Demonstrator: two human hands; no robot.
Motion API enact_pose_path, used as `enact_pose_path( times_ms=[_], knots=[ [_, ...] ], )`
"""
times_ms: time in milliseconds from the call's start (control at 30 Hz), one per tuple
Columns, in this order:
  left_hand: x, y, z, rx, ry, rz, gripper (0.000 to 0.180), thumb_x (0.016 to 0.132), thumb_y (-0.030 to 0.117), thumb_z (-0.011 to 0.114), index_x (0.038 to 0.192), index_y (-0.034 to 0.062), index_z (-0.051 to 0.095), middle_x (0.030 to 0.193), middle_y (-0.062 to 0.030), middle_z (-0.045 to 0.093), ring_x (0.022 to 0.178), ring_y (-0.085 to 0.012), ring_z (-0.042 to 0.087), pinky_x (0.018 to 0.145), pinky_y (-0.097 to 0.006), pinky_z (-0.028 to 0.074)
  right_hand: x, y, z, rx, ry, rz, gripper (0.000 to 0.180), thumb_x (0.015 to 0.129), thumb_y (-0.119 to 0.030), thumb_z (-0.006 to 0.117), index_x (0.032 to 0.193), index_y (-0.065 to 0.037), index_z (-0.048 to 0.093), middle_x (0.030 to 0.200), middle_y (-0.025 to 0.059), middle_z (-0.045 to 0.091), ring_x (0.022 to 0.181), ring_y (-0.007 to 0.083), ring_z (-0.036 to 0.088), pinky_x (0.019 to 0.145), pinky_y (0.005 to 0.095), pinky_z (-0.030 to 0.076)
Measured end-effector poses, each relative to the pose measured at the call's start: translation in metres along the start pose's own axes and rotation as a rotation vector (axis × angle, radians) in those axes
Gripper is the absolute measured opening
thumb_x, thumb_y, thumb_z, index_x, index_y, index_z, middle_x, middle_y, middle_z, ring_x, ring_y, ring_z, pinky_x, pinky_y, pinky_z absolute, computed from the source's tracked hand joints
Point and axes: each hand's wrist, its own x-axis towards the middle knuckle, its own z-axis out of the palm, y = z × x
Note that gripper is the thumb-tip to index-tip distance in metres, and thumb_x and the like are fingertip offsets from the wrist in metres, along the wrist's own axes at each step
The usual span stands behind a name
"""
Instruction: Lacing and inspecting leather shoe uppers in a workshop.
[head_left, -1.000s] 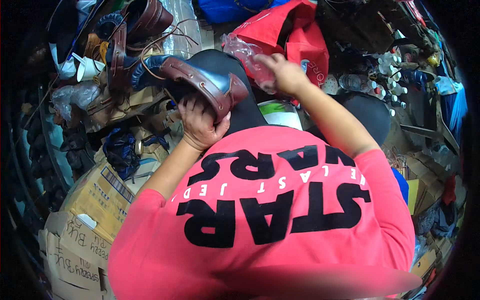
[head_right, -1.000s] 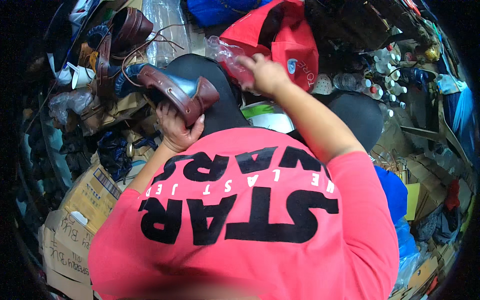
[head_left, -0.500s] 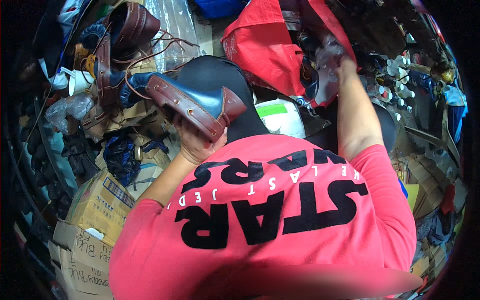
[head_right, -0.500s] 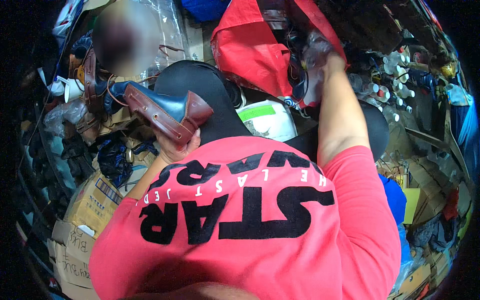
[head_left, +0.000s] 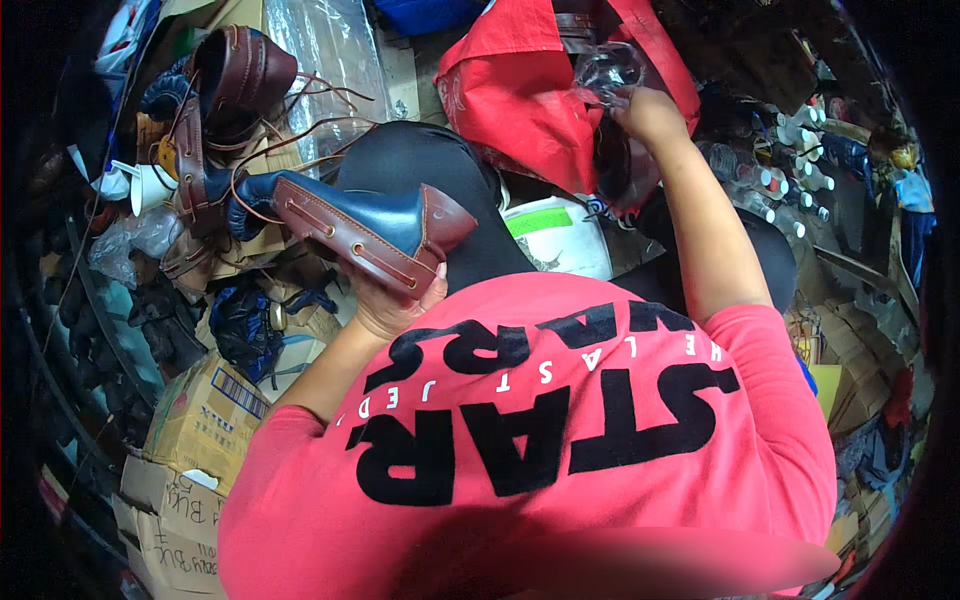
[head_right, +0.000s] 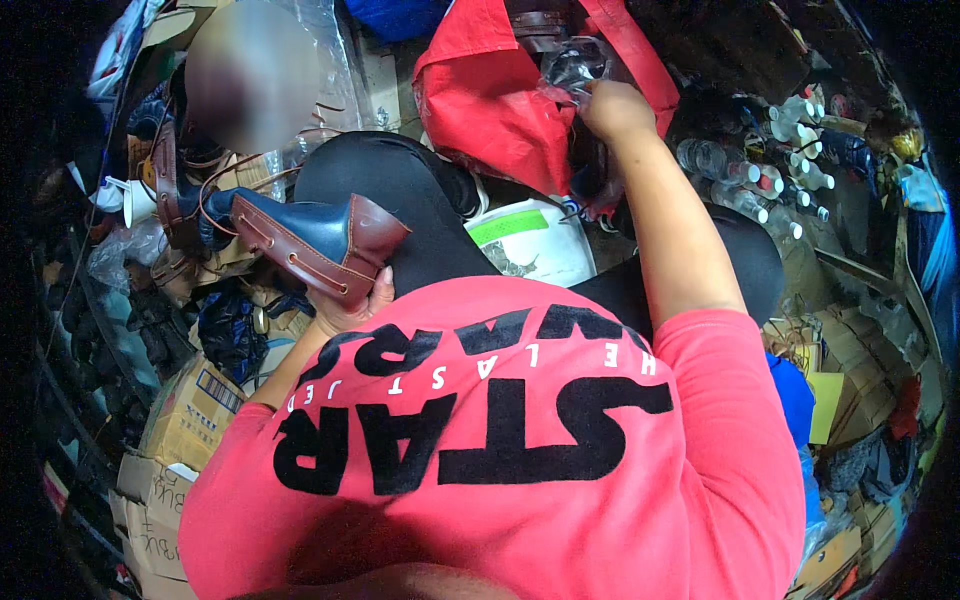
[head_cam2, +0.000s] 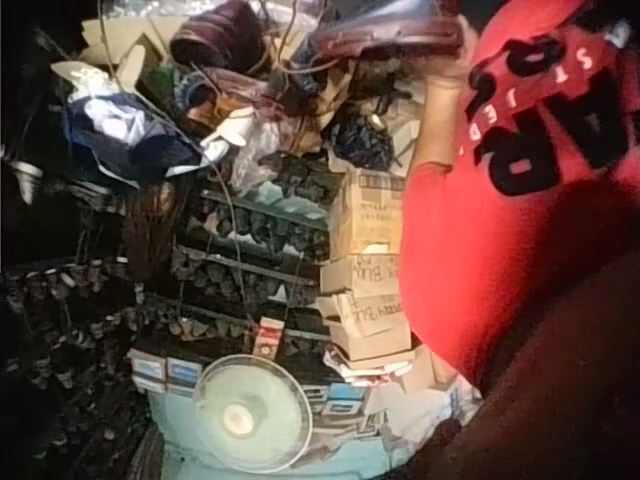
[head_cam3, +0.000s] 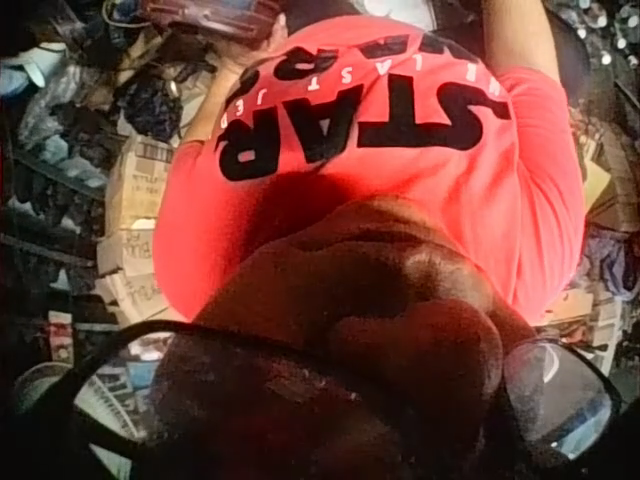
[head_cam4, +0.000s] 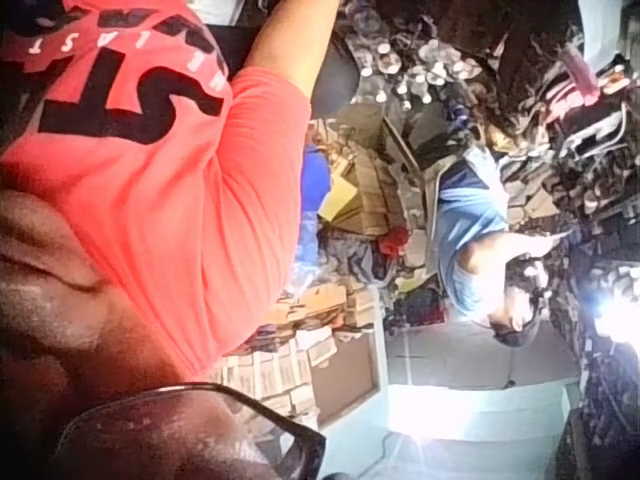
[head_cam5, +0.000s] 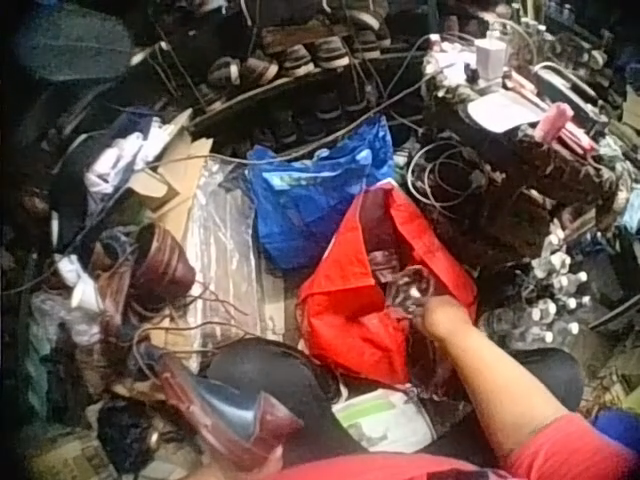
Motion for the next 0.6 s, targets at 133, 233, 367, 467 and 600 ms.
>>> enact_pose_path(
  times_ms=[133, 233, 367, 467, 600],
  knots=[
    [-0.007, -0.009, 0.009, 0.133, 0.055, 0.151, 0.041, 0.066, 0.032, 0.07, 0.105, 0.0217, 0.057, 0.114, -0.0079, 0.053, 0.107, -0.0354, 0.048, 0.091, -0.055, 0.031, -0.032, -0.014, 0.015, 0.047, -0.013, 0.017, 0.063, 0.075, -0.041, 0.066, 0.13, -0.019, 0.046, 0.113, 0.0157, 0.06, 0.104, 0.0327, 0.058, 0.087, 0.0428, 0.047],
    [-0.009, -0.012, 0.009, 0.132, 0.086, 0.157, 0.049, 0.067, 0.033, 0.069, 0.113, 0.0222, 0.054, 0.119, -0.0098, 0.047, 0.115, -0.0346, 0.04, 0.094, -0.055, 0.027, -0.05, -0.025, 0.047, -0.079, -0.258, 0.164, 0.087, 0.073, -0.046, 0.067, 0.143, -0.021, 0.022, 0.123, 0.0173, 0.055, 0.112, 0.0331, 0.054, 0.094, 0.0419, 0.043],
    [0.012, 0.007, 0.002, 0.033, 0.109, 0.191, 0.049, 0.066, 0.034, 0.069, 0.11, 0.0169, 0.056, 0.114, -0.0103, 0.049, 0.111, -0.0324, 0.042, 0.096, -0.053, 0.026, -0.03, 0.026, 0.083, 0.051, -0.182, 0.182, 0.093, 0.065, -0.03, 0.067, 0.144, -0.015, 0.021, 0.116, 0.0243, 0.057, 0.106, 0.0361, 0.057, 0.093, 0.0404, 0.043],
    [0.016, 0.01, -0.003, 0.048, 0.258, 0.209, 0.048, 0.069, 0.041, 0.067, 0.104, 0.011, 0.056, 0.107, -0.0119, 0.052, 0.106, -0.0322, 0.046, 0.091, -0.05, 0.028, -0.037, 0.012, 0.01, 0.114, -0.019, 0.178, 0.081, 0.068, -0.023, 0.061, 0.141, -0.013, 0.028, 0.114, 0.0252, 0.058, 0.106, 0.036, 0.057, 0.093, 0.0394, 0.044],
    [0.032, 0.021, -0.018, -0.025, 0.276, 0.215, 0.049, 0.071, 0.045, 0.068, 0.098, 0.0057, 0.054, 0.1, -0.0154, 0.055, 0.096, -0.034, 0.05, 0.09, -0.05, 0.029, -0.09, 0.024, -0.072, 0.42, 0.272, -0.03, 0.062, 0.065, -0.027, 0.067, 0.12, -0.004, 0.05, 0.099, 0.0161, 0.063, 0.09, 0.0256, 0.061, 0.08, 0.0326, 0.046]
  ],
)
